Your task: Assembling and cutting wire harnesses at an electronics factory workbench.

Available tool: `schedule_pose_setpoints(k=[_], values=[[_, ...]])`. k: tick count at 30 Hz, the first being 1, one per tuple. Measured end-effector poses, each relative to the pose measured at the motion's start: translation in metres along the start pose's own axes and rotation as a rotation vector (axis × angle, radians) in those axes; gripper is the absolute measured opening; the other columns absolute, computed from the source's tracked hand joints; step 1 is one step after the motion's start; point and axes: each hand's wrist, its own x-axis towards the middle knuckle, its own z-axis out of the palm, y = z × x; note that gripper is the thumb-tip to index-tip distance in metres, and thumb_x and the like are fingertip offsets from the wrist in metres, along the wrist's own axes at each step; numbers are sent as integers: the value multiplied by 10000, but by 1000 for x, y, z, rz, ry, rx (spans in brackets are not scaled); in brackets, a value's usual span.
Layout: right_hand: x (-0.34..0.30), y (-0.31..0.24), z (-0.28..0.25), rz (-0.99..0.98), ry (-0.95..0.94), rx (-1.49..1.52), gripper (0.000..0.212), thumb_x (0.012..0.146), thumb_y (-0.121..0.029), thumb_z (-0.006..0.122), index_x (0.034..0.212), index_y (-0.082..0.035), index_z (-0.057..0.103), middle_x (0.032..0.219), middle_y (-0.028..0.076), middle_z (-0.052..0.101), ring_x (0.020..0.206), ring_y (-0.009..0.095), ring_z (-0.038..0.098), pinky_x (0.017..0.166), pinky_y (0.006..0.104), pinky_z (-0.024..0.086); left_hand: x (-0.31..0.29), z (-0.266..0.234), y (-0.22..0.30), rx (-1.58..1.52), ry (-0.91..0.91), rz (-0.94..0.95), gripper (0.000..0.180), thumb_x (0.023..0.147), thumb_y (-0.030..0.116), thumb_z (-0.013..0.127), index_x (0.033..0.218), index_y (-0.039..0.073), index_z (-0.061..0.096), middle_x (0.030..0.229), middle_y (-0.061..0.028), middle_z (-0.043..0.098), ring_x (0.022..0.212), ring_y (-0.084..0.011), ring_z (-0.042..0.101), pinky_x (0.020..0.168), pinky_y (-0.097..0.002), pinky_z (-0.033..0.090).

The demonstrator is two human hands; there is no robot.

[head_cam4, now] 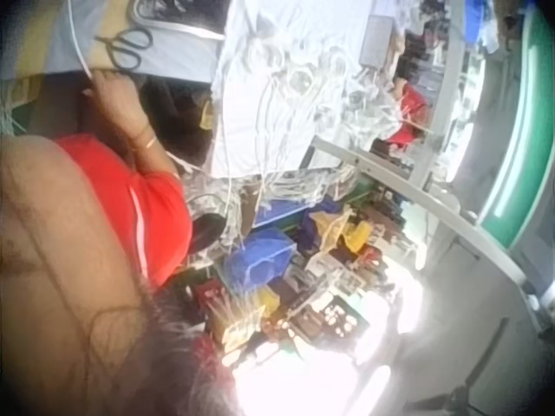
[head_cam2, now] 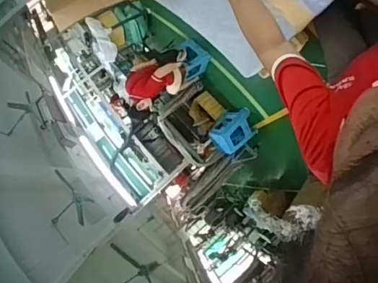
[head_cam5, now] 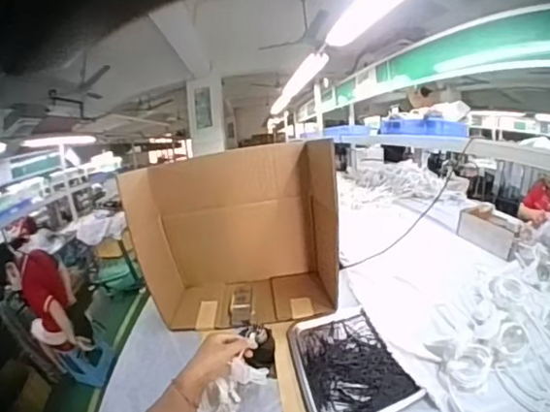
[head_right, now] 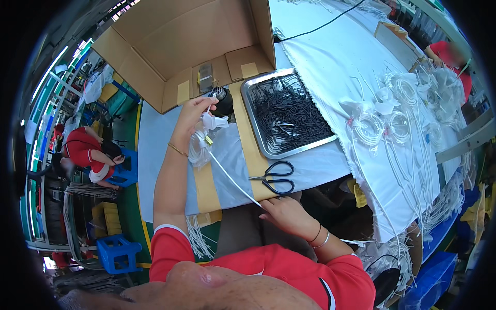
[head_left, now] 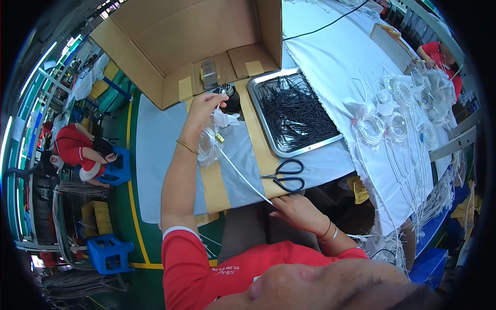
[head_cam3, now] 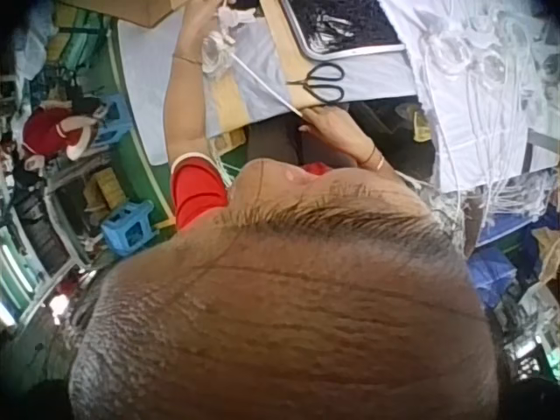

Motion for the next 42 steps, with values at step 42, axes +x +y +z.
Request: schedule_pose_setpoints(k=[42], values=[[-172, 11, -43, 674, -24, -372, 176, 882, -221, 638, 805, -65, 614, 671, 138, 624, 685, 364, 648, 586, 462, 497, -203, -45, -121, 1180, 568, 504, 390, 941, 249, 635, 1291, 76, 622, 1366, -181, 552, 1268, -347, 498, 1090, -486, 331]])
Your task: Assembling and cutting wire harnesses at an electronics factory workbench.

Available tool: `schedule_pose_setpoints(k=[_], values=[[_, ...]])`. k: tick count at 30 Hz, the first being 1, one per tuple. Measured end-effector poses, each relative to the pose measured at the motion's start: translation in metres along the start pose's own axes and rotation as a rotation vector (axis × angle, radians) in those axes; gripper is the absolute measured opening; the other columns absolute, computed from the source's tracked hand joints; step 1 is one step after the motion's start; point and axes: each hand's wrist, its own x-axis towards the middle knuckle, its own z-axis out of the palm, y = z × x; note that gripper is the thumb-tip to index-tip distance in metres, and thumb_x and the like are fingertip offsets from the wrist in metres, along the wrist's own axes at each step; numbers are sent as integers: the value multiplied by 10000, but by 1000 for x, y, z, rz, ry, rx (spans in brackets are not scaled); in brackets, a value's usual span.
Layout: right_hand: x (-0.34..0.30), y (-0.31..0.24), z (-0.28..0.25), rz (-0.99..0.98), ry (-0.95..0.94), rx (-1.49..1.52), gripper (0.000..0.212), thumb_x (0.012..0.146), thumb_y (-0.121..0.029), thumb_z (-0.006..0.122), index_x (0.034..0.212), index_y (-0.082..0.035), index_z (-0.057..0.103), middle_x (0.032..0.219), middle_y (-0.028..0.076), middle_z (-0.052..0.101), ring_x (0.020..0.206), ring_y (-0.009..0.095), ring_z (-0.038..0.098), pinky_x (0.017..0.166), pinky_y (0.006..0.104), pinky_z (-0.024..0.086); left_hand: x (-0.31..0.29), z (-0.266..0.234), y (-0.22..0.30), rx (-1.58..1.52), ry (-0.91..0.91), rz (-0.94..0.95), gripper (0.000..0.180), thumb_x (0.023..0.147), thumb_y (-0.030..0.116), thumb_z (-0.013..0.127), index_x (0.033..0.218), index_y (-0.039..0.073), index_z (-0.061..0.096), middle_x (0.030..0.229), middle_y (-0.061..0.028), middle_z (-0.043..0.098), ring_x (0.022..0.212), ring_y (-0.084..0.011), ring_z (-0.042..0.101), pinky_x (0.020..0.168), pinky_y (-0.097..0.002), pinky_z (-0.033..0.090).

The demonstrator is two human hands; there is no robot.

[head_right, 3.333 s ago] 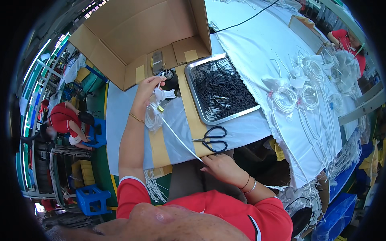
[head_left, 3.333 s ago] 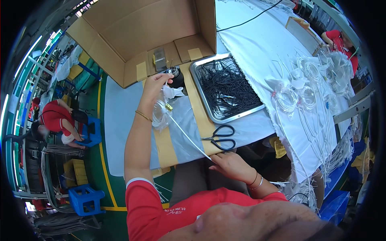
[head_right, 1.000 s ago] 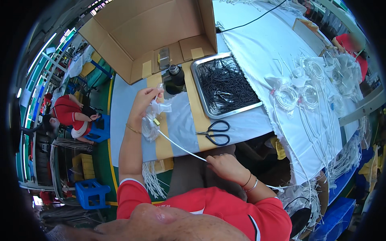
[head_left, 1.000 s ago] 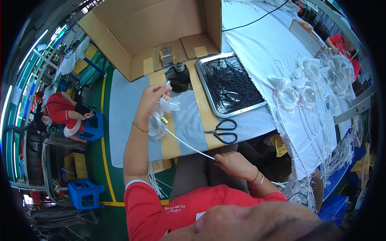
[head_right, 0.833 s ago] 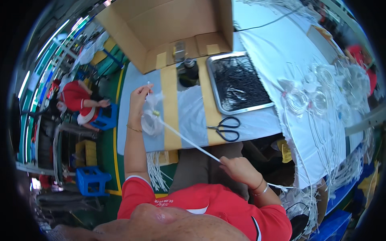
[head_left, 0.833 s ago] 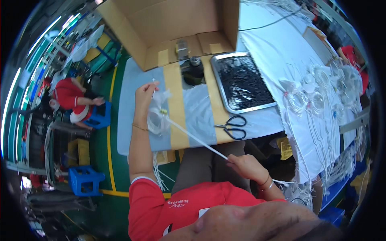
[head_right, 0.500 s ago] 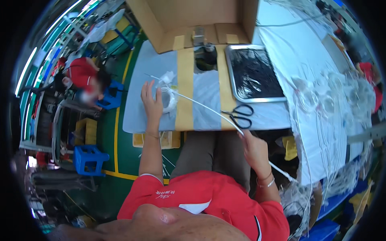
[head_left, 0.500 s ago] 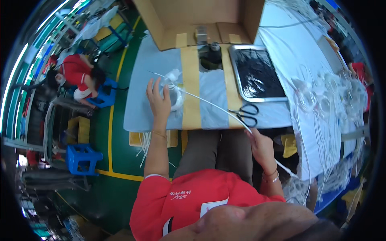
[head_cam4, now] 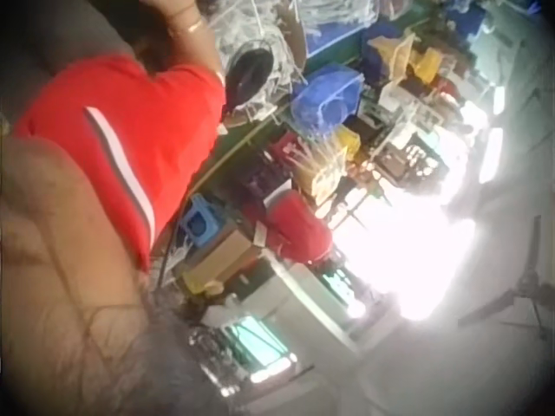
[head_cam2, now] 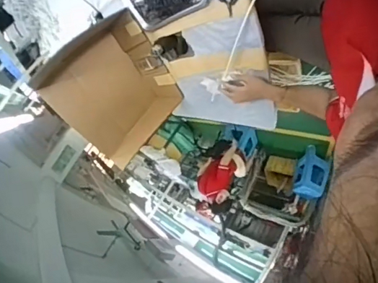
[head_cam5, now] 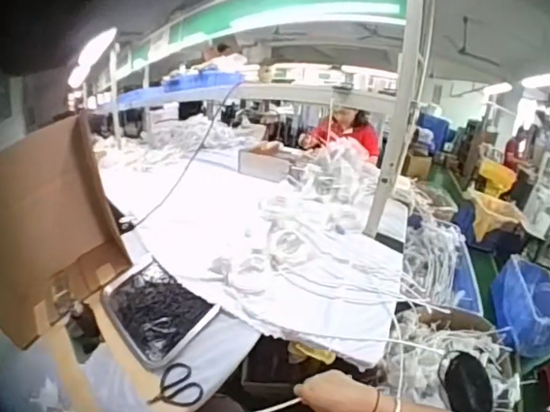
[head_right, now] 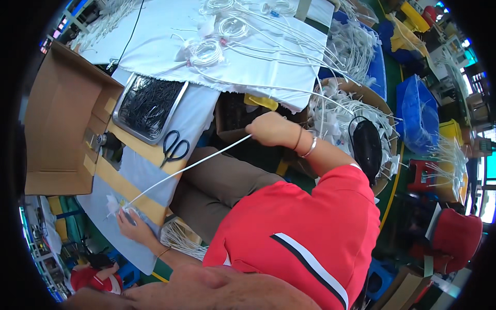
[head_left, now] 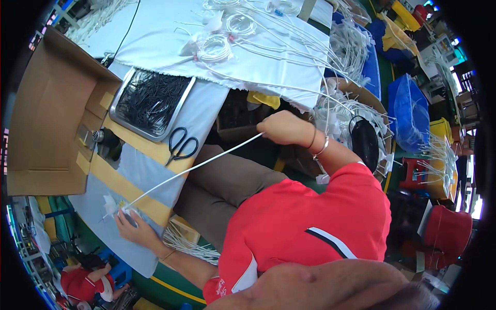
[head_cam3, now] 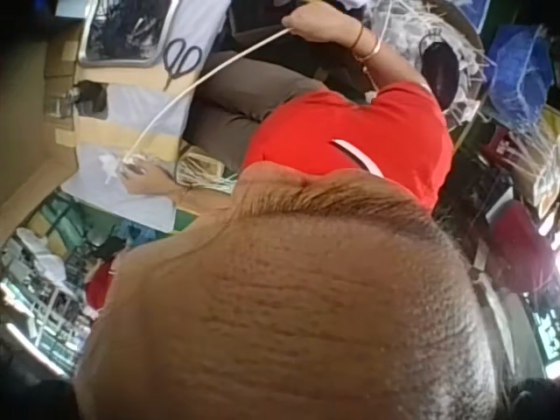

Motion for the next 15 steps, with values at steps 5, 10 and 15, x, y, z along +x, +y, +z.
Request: schedule_pose_setpoints(k=[5, 10, 15], values=[[-35, 37, -18, 56, 235, 126, 176, 891, -245, 638, 859, -73, 655, 733, 120, 648, 756, 328, 657, 648, 422, 498, -2, -9, -1, -12, 6, -16, 395, 950, 267, 627, 1296, 77, 619, 1373, -177, 550, 1276, -333, 498, 1098, -491, 316], [-42, 20, -61, 9, -47, 468, 243, 916, -320, 641, 938, -84, 696, 769, 110, 671, 751, 323, 658, 661, 415, 494, 11, 4, -16, -129, 55, 48, 367, 951, 240, 629, 1277, 69, 628, 1349, -173, 564, 1257, -344, 506, 1076, -473, 349], [-24, 3, -32, -206, -292, 374, 262, 915, -330, 645, 1027, -103, 711, 839, 108, 701, 826, 322, 674, 721, 405, 516, 23, -4, -32, -115, 61, 133, 327, 955, 189, 622, 1251, 49, 637, 1325, -172, 576, 1233, -347, 517, 1045, -446, 390]])
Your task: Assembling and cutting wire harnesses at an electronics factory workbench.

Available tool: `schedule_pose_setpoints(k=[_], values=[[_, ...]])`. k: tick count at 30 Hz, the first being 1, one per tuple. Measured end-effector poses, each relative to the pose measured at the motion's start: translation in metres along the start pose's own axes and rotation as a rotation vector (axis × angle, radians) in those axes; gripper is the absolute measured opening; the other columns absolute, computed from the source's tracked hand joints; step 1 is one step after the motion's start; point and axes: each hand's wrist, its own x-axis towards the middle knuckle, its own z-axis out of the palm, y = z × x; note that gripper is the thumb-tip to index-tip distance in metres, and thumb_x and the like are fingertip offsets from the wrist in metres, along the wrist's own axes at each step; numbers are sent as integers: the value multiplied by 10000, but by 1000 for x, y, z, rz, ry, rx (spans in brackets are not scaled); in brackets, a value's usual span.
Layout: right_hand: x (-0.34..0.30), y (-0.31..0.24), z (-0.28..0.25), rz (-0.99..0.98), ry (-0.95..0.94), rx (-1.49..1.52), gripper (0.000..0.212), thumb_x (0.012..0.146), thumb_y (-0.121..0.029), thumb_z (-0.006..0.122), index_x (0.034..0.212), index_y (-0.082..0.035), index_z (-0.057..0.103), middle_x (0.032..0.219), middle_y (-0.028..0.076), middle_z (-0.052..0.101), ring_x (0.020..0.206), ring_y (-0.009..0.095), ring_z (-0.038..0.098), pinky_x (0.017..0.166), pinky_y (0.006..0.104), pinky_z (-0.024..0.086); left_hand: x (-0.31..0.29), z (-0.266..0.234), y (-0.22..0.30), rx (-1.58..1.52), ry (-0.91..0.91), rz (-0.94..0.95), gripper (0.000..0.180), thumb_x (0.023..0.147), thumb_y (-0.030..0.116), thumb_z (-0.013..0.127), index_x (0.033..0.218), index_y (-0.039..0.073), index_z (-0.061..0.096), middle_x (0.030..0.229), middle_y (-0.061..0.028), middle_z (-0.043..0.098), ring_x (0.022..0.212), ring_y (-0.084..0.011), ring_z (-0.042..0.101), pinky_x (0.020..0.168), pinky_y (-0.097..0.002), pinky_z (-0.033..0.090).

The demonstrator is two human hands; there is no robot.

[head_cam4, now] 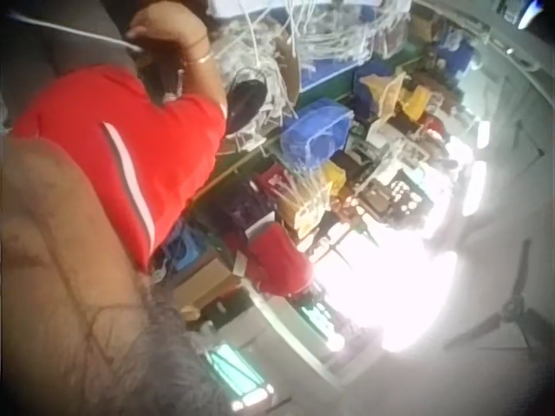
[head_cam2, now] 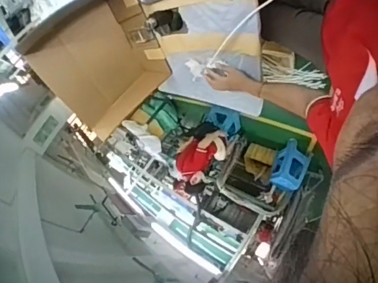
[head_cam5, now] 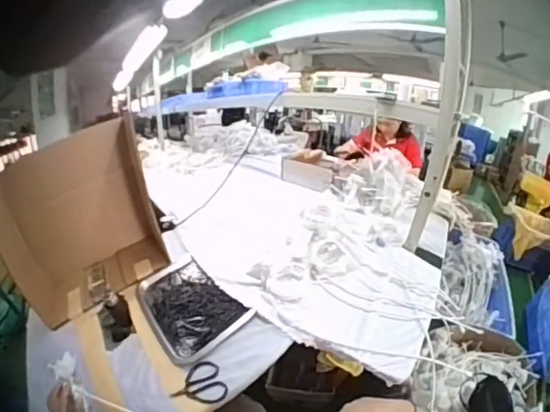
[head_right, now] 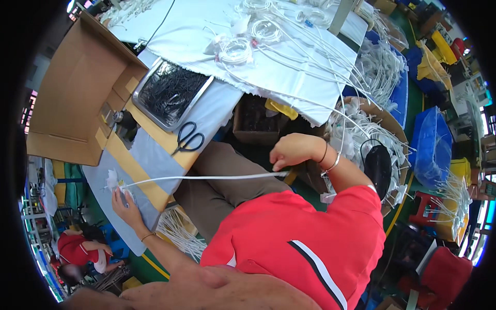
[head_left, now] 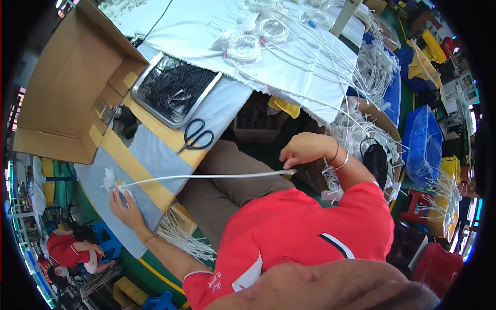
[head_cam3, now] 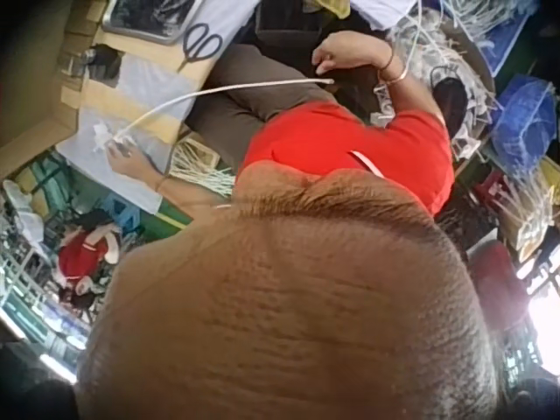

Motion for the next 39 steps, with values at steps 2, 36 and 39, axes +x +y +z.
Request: schedule_pose_setpoints(k=[2, 36, 39], values=[[22, -2, -9, -87, 234, 35, 261, 911, -310, 645, 1058, -101, 699, 909, 117, 711, 879, 325, 676, 757, 410, 522, 0, 0, -1, 30, 8, 26, 316, 957, 172, 616, 1246, 44, 638, 1321, -172, 578, 1227, -347, 519, 1038, -440, 399], [53, -92, -63, -479, 965, 677, 279, 807, 17, 575, 1022, -73, 729, 696, 27, 583, 597, 115, 541, 563, 263, 427, -20, -81, 176, -805, -115, -372, 373, 1067, 179, 417, 1342, -45, 532, 1353, -166, 571, 1200, -276, 570, 1040, -390, 451], [57, -110, -31, -795, 608, 616, 231, 833, -7, 599, 1022, -66, 719, 841, 69, 653, 742, 203, 619, 648, 326, 480, -16, -81, 207, -1043, -149, -325, 462, 1077, 262, 383, 1414, -47, 450, 1412, -183, 516, 1262, -302, 524, 1078, -423, 415]])
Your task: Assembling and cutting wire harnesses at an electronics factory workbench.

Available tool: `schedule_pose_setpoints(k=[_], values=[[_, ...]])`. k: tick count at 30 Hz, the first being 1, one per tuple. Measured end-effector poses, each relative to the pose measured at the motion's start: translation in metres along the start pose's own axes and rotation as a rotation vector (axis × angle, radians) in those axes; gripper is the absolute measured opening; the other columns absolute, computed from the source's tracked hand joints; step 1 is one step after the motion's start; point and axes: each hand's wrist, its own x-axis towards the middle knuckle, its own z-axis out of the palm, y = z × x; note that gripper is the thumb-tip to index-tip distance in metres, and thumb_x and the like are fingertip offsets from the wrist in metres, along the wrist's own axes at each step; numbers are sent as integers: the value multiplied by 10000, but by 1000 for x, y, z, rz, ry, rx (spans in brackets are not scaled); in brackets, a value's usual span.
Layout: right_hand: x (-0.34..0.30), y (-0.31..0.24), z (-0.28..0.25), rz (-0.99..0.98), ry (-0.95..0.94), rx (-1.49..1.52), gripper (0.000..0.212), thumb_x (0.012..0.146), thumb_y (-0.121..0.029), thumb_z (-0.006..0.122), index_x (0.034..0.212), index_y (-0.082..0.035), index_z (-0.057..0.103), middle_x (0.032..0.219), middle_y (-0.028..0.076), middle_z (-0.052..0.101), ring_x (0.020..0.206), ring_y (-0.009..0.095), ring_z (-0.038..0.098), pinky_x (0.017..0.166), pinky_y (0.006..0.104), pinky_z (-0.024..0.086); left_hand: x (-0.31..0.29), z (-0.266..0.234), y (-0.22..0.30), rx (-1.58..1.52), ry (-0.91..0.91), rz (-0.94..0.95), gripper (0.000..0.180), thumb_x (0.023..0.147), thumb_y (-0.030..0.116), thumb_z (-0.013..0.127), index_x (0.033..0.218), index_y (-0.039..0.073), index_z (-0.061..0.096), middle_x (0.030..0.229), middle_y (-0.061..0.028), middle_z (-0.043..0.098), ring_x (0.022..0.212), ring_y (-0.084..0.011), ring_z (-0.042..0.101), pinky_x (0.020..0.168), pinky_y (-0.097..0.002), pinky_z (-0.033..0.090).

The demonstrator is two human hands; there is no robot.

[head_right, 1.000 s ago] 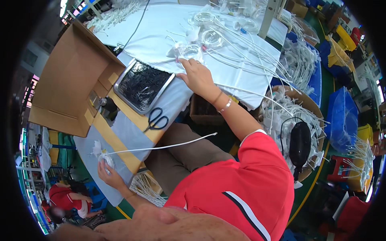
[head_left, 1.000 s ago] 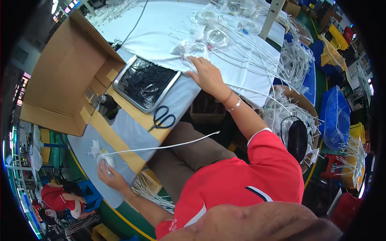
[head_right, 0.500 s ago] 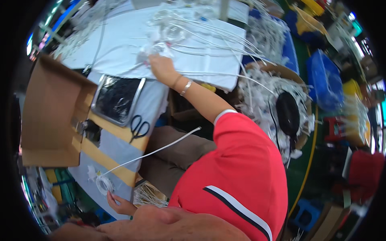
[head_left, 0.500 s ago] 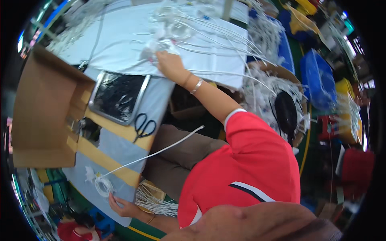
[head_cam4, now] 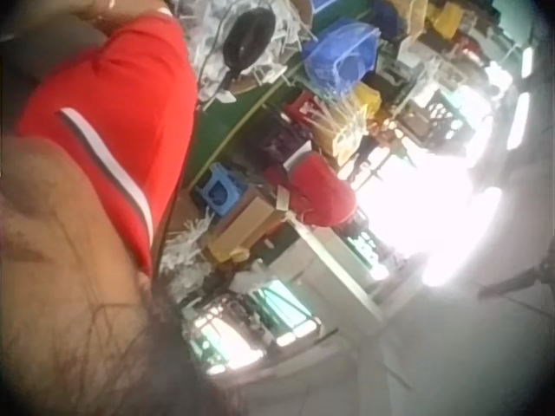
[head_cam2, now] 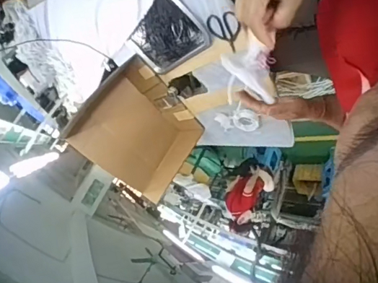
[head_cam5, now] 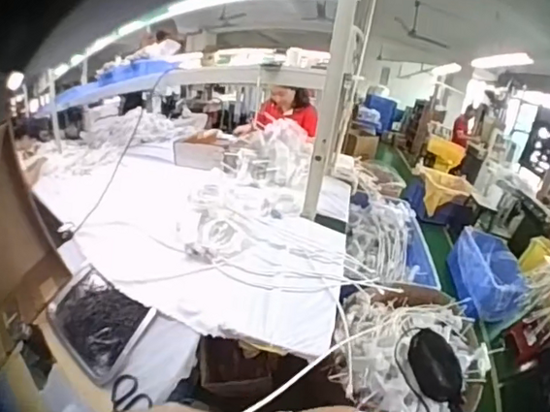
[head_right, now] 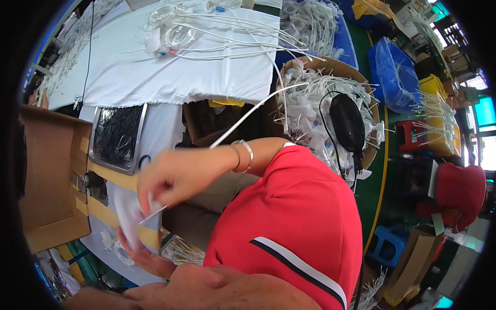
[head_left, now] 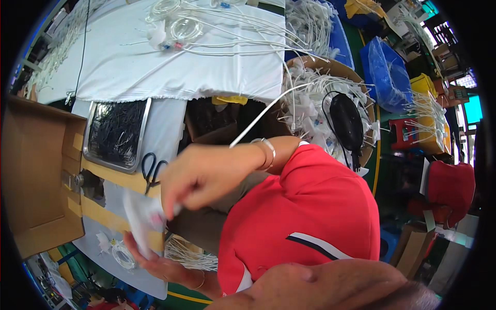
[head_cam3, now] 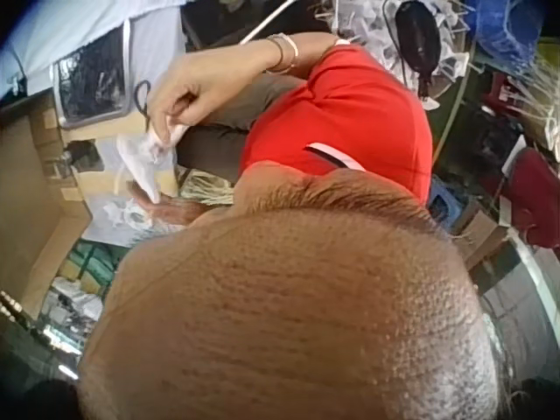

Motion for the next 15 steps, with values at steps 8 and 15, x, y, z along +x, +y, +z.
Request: schedule_pose_setpoints(k=[8, 15], values=[[-19, 35, 61, 149, -211, 182, 308, 877, -75, 644, 1183, -59, 616, 880, 90, 600, 806, 260, 607, 708, 367, 489, -4, -8, -8, -343, 200, -208, 495, 1021, 300, 499, 1375, -44, 464, 1305, -210, 557, 1175, -296, 563, 1017, -411, 452], [-22, 25, -4, 173, -276, -230, 353, 899, -186, 676, 1221, -84, 575, 877, 90, 617, 795, 264, 629, 689, 398, 498, -3, -29, 0, -11, 313, -79, 351, 993, 266, 552, 1198, -16, 515, 1138, -178, 572, 1019, -277, 557, 905, -397, 453]])
